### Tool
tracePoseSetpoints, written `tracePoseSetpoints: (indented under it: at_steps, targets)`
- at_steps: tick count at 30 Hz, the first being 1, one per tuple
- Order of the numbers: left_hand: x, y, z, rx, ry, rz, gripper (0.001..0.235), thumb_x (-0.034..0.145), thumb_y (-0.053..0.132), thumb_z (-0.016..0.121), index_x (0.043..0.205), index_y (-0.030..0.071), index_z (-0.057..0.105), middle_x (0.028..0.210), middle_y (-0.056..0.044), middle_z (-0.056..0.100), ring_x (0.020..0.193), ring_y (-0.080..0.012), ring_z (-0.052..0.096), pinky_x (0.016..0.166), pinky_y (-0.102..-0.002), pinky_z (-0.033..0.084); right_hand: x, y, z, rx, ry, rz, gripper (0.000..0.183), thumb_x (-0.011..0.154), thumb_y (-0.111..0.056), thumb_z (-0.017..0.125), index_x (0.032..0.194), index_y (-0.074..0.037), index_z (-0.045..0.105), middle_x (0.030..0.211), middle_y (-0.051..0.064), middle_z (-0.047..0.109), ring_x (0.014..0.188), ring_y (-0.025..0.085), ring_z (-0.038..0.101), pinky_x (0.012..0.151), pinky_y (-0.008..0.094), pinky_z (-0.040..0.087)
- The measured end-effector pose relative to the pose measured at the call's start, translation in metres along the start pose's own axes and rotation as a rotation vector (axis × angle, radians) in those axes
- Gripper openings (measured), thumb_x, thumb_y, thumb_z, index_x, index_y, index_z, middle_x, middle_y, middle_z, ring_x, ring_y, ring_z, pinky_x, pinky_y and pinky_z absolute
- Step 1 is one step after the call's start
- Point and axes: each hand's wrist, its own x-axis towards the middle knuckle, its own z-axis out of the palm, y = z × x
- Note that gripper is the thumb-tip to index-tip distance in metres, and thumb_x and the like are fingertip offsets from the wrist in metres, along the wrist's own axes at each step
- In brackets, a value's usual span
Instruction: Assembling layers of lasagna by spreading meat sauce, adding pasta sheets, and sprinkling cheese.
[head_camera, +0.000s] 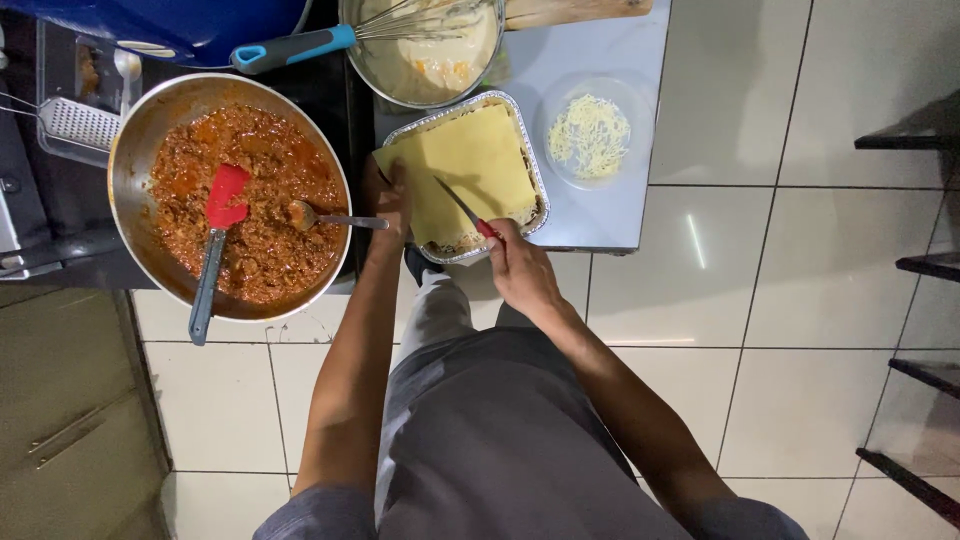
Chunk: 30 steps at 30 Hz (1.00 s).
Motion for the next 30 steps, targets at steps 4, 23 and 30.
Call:
tracePoseSetpoints:
  at_steps: [4,23,30]
  targets:
    - [0.008,-0.059,0.007,-0.057,-0.025,0.042,0.041,0.103,0.035,0.060,0.129,0.003,0.061,0.116,-0.014,0.072,0.099,-0.0303,0.071,0.082,-0.040,0.054,0.008,-0.006,0.019,-0.053,0.107,-0.156,0.031,0.108,-0.019,0.045,0.138,-0.010,0.048,0.093,0.014,0.072,0.062,0.022,0.068,0.049,0.034,0.055]
    - [0.014,0.029,-0.013,-0.080,-0.064,-0.073,0.033,0.093,0.028,0.072,0.112,0.002,0.070,0.099,-0.010,0.075,0.088,-0.0223,0.070,0.080,-0.037,0.055,0.022,-0.025,0.046,-0.023,0.057,-0.135,0.038,0.108,-0.016,0.044,0.146,-0.010,0.044,0.112,0.017,0.072,0.086,0.030,0.074,0.074,0.043,0.060]
    - [0.012,0.040,-0.013,-0.160,-0.088,-0.036,0.025,0.098,0.022,0.065,0.105,0.000,0.073,0.091,-0.007,0.075,0.080,-0.0164,0.067,0.076,-0.032,0.054,0.021,-0.030,0.046,-0.047,0.163,-0.282,0.039,0.105,-0.013,0.048,0.143,-0.007,0.048,0.110,0.019,0.073,0.092,0.033,0.073,0.081,0.045,0.058]
